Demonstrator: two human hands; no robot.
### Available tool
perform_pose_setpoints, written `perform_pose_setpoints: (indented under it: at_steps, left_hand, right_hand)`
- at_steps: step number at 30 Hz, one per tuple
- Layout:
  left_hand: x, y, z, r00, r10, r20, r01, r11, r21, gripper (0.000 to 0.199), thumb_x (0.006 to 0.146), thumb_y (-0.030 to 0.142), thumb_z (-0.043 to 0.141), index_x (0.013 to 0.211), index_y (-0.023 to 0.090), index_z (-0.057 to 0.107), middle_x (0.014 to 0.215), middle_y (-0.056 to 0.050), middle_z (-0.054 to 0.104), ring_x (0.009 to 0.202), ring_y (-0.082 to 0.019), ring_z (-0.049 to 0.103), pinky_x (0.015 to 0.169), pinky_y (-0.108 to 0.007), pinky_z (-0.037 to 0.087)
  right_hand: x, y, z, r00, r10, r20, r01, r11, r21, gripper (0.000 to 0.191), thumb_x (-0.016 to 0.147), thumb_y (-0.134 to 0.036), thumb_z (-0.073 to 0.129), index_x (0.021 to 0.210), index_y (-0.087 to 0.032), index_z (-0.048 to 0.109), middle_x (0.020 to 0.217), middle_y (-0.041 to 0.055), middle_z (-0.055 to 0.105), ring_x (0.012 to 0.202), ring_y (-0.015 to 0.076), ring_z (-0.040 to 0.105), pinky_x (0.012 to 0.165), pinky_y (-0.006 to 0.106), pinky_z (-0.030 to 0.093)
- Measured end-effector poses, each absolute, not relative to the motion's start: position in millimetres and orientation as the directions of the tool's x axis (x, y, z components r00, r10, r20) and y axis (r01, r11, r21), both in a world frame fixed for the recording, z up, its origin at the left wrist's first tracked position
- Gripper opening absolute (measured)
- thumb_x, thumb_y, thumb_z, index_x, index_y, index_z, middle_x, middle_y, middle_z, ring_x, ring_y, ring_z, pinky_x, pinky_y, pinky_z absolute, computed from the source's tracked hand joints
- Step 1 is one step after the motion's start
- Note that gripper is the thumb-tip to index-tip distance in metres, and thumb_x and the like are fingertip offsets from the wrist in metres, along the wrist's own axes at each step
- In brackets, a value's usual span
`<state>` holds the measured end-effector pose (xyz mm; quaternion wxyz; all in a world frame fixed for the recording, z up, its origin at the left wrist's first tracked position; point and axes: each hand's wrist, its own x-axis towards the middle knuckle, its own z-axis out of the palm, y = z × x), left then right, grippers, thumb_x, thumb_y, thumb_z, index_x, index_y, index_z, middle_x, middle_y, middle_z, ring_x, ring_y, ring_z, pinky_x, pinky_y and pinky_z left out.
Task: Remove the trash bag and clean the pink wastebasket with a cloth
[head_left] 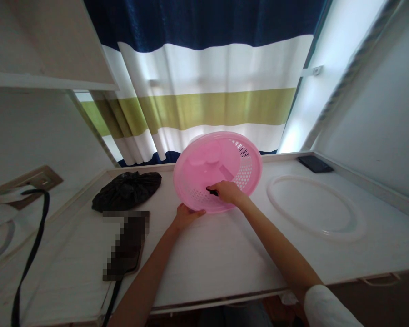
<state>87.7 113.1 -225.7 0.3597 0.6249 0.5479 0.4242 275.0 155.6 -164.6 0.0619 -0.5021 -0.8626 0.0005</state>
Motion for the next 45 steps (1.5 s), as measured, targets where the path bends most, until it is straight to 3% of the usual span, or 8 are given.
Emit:
perform_pose_setpoints:
  at_steps: [3,9,16,23,29,36,45]
  left_hand:
    - [88.5,113.4,-225.9,0.070,0.986,0.152,0.370,-0.167,0.914,0.049,0.051,0.031,0.070,0.096,0.015,0.061,0.098,-0.007,0.063,0.102,-0.028,0.051,0.089,-0.040,0.041]
    - [86.9,115.8,-232.3,0.083,0.976,0.204,0.386,-0.220,0.896,0.047,0.055,0.033,0.067,0.098,0.016,0.060,0.100,-0.006,0.063,0.103,-0.026,0.051,0.089,-0.038,0.041]
    - [82.1,120.8,-239.2,0.133,0.975,0.177,0.428,-0.217,0.877,0.047,0.060,0.038,0.064,0.101,0.015,0.059,0.103,-0.008,0.061,0.103,-0.025,0.052,0.090,-0.040,0.039]
    - [80.8,120.5,-240.0,0.143,0.966,0.217,0.393,-0.257,0.883,0.043,0.064,0.039,0.061,0.096,0.012,0.061,0.100,-0.009,0.062,0.097,-0.022,0.055,0.090,-0.036,0.040]
    - [81.9,114.9,-236.3,0.119,0.949,0.291,0.431,-0.313,0.846,0.037,0.065,0.040,0.060,0.090,0.013,0.063,0.092,-0.008,0.065,0.088,-0.021,0.058,0.083,-0.034,0.043]
    - [84.6,114.1,-237.1,0.122,0.918,0.377,0.582,-0.374,0.722,0.031,0.066,0.042,0.058,0.075,0.013,0.063,0.079,-0.006,0.065,0.077,-0.019,0.059,0.076,-0.031,0.044]
    - [81.3,118.6,-246.7,0.045,0.895,0.444,0.575,-0.386,0.721,0.028,0.067,0.039,0.057,0.073,0.013,0.060,0.071,-0.005,0.063,0.068,-0.016,0.058,0.064,-0.027,0.045]
  right_hand:
    - [264.4,158.0,-180.2,-0.464,0.852,0.245,0.873,0.486,-0.038,0.042,0.084,-0.021,0.029,0.122,-0.037,0.037,0.117,-0.0004,0.052,0.099,0.0178,0.049,0.070,0.027,0.041]
    - [271.4,168.5,-192.5,-0.566,0.818,0.100,0.814,0.574,-0.086,0.041,0.081,-0.028,0.037,0.119,-0.043,0.038,0.115,-0.0052,0.053,0.097,0.0179,0.051,0.073,0.027,0.041]
    - [286.2,159.6,-158.9,-0.501,0.822,0.269,0.838,0.539,-0.086,0.053,0.078,-0.009,0.032,0.119,-0.041,0.040,0.117,-0.0088,0.051,0.103,0.0166,0.047,0.075,0.027,0.040]
    - [283.8,156.7,-157.2,-0.447,0.850,0.279,0.867,0.488,-0.097,0.054,0.077,-0.007,0.032,0.119,-0.039,0.041,0.120,-0.0068,0.048,0.104,0.0173,0.045,0.075,0.029,0.041]
    - [281.1,165.1,-175.0,-0.449,0.865,0.224,0.878,0.474,-0.069,0.052,0.071,-0.006,0.037,0.112,-0.035,0.051,0.117,-0.0033,0.052,0.101,0.0190,0.048,0.074,0.030,0.042]
    - [279.3,165.5,-178.4,-0.437,0.892,0.116,0.896,0.442,-0.028,0.041,0.078,-0.017,0.038,0.112,-0.036,0.051,0.108,0.0007,0.058,0.096,0.0199,0.052,0.072,0.030,0.041]
    - [275.0,160.1,-170.5,-0.492,0.869,0.048,0.870,0.493,-0.009,0.034,0.078,-0.026,0.041,0.109,-0.035,0.054,0.101,0.0025,0.061,0.093,0.0191,0.054,0.070,0.026,0.040]
